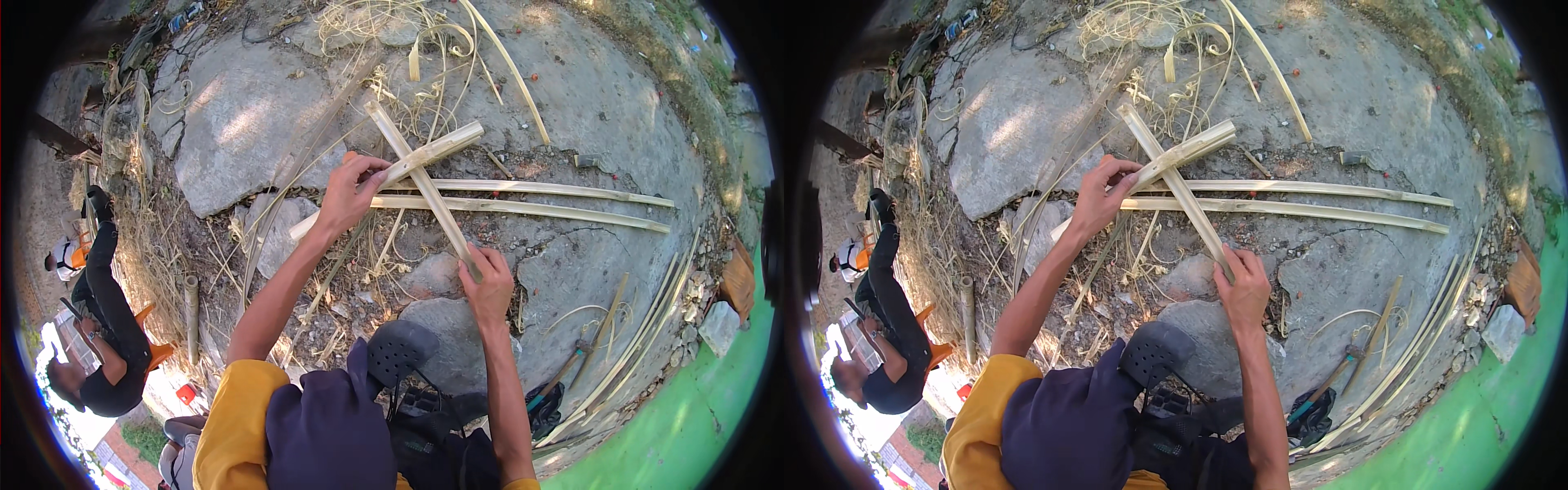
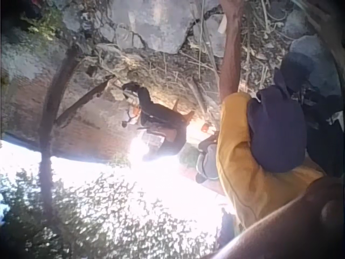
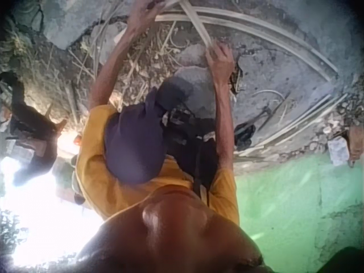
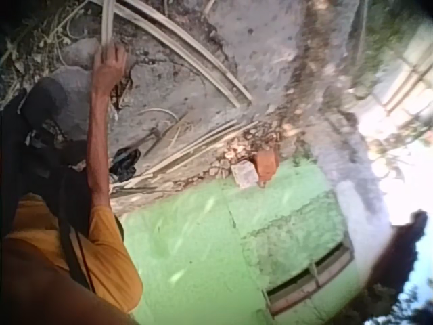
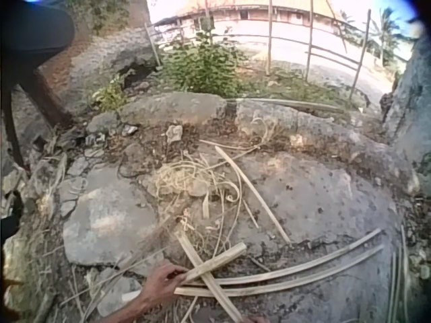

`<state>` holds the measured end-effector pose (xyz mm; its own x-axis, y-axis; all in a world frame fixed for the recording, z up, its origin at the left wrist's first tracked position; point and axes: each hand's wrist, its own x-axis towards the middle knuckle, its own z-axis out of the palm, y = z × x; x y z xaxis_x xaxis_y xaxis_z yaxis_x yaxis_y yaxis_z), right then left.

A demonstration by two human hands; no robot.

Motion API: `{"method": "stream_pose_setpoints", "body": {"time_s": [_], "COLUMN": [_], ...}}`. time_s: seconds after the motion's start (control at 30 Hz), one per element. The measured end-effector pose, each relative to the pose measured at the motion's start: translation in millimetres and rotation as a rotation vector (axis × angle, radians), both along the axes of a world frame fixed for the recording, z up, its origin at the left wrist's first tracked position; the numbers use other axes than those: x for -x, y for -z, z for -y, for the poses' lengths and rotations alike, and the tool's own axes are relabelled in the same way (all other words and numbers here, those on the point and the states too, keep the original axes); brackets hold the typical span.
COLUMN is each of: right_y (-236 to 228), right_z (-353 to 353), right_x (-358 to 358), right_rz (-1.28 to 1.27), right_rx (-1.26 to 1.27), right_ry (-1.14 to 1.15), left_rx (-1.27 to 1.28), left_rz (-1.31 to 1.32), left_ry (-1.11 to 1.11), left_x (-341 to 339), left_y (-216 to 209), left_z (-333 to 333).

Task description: The person aligns two bamboo strips into a cross shape and hammers a small nail through the center joint, then adds a third strip and nails it to the existing structure.

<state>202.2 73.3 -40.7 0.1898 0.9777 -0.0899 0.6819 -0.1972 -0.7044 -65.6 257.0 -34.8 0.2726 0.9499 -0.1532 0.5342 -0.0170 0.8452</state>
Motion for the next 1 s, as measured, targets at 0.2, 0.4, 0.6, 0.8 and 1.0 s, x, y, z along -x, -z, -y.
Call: {"method": "stream_pose_setpoints", "body": {"time_s": [0.2,0.4,0.6,0.8,1.0], "right_y": [-2,0,0,1,1], "right_z": [0,0,1,3,4], "right_x": [0,1,2,2,2], "right_rz": [0.005,0.007,0.046,0.067,0.067], "right_rx": [0.017,0.001,-0.016,-0.032,-0.038], "right_ry": [-0.003,-0.01,-0.023,-0.023,-0.015], "left_rx": [-0.053,-0.042,-0.1,-0.144,0.089], "left_rz": [-0.026,-0.027,-0.014,-0.062,-0.089], "left_ry": [-0.004,0.003,0.001,0.064,0.01], "left_x": [-4,-1,1,-4,-4], "left_y": [1,3,13,14,1], "left_z": [3,3,7,8,-2]}}
